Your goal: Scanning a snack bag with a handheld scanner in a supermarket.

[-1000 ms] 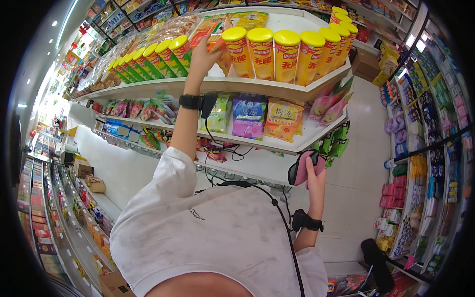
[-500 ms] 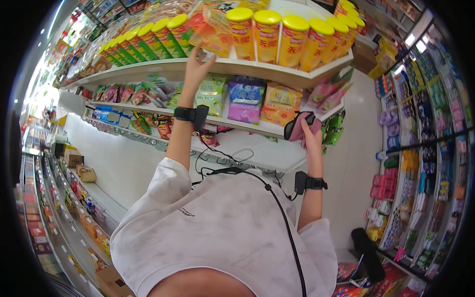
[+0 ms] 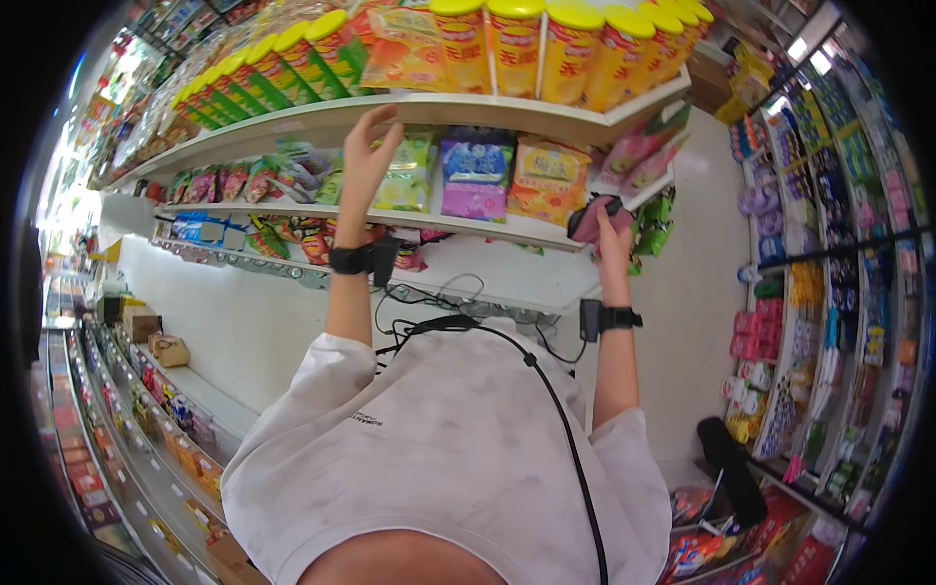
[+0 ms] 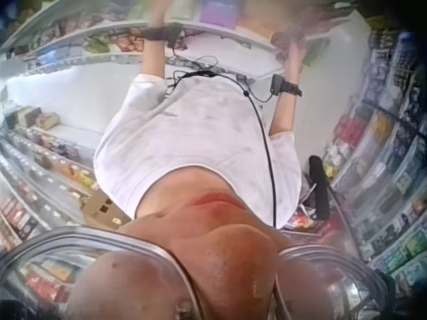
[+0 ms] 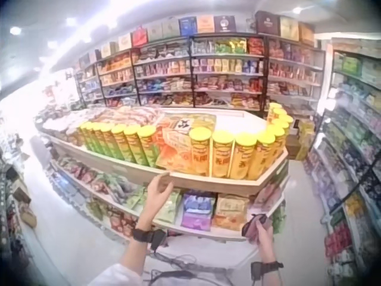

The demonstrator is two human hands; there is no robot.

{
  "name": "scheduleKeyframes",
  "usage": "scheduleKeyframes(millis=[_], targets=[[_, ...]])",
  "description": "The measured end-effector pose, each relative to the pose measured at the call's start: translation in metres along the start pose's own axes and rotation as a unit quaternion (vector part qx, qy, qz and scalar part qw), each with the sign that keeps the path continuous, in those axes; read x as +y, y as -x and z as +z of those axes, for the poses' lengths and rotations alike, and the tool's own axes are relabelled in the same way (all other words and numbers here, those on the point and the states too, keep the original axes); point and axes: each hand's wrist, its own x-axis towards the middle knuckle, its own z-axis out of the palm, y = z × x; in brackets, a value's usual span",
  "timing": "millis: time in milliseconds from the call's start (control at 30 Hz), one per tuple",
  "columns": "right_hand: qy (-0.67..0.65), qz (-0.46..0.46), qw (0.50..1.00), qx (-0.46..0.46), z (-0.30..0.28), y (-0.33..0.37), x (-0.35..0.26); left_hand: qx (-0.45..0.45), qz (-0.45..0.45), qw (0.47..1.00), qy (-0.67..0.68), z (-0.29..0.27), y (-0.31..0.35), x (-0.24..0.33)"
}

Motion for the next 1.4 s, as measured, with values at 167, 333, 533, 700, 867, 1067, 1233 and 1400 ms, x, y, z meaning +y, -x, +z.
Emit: scheduleKeyframes(millis=[167,333,533,700,867,1067,1233,1400], targets=[[0.038,0.006,0.998,-0.046,0.024,-0.011,0.006,-0.046,-0.054,0.994,0.086,-0.002,0.033,0.010],[0.031,-0.053,0.993,-0.096,0.048,-0.046,0.017,-0.068,-0.057,0.993,0.079,-0.010,0.058,0.011],[0.088,-0.028,0.987,-0.130,0.064,-0.076,0.033,-0.096,-0.113,0.989,0.002,-0.012,0.081,0.027],[0.109,-0.028,0.993,-0.044,0.067,-0.069,0.036,-0.085,-0.110,0.989,0.054,-0.013,0.092,0.035],[0.176,-0.166,0.970,-0.024,0.058,-0.099,0.065,-0.083,-0.107,0.990,0.042,-0.008,0.088,0.028],[0.102,-0.197,0.975,-0.012,0.052,-0.054,0.015,-0.100,-0.115,0.987,0.045,0.000,0.086,0.022],[0.031,-0.100,0.989,-0.103,0.046,0.025,-0.075,-0.039,0.005,0.998,-0.048,0.032,0.097,0.010],[-0.074,-0.132,0.976,-0.155,0.060,0.086,-0.121,-0.168,0.031,0.985,0.009,0.054,0.082,0.061]])
